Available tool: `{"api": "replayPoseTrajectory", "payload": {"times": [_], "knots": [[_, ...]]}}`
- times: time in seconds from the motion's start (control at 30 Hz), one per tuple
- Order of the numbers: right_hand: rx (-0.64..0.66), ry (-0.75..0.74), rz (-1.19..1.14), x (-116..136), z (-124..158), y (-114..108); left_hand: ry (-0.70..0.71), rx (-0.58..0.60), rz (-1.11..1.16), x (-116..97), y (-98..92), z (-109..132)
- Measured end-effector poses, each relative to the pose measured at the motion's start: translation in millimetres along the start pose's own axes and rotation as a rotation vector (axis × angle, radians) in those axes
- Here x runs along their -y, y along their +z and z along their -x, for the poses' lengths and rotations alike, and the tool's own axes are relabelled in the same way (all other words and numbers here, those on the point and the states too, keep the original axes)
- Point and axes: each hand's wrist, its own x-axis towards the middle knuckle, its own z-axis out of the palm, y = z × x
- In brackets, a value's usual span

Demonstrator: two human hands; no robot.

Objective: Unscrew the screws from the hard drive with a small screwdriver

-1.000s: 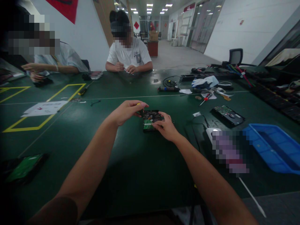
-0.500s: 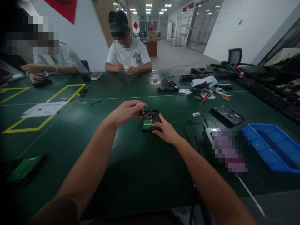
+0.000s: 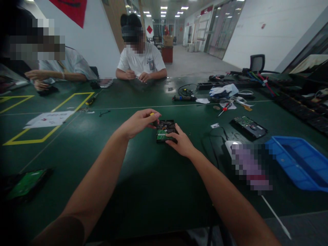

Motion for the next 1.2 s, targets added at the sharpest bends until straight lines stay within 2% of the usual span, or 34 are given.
{"api": "replayPoseTrajectory", "payload": {"times": [0.3,0.67,0.83,1.07,1.2], "knots": [[0.048,0.004,-0.076,-6.8,0.1,-5.2,0.0,-0.04,-0.009,3.0,-0.2,-1.6],[0.028,0.01,-0.08,-6.2,0.2,-6.0,0.04,-0.07,-0.098,-1.4,-4.0,-0.5],[0.01,0.01,-0.086,-6.9,0.7,-5.1,0.029,-0.085,0.018,-1.7,-4.5,0.0],[0.015,0.007,-0.082,-6.5,0.7,-5.3,-0.053,-0.029,0.217,-4.5,-2.3,1.1],[0.007,0.008,-0.083,-5.6,1.0,-5.6,-0.037,0.0,0.246,-4.0,-2.9,1.5]]}}
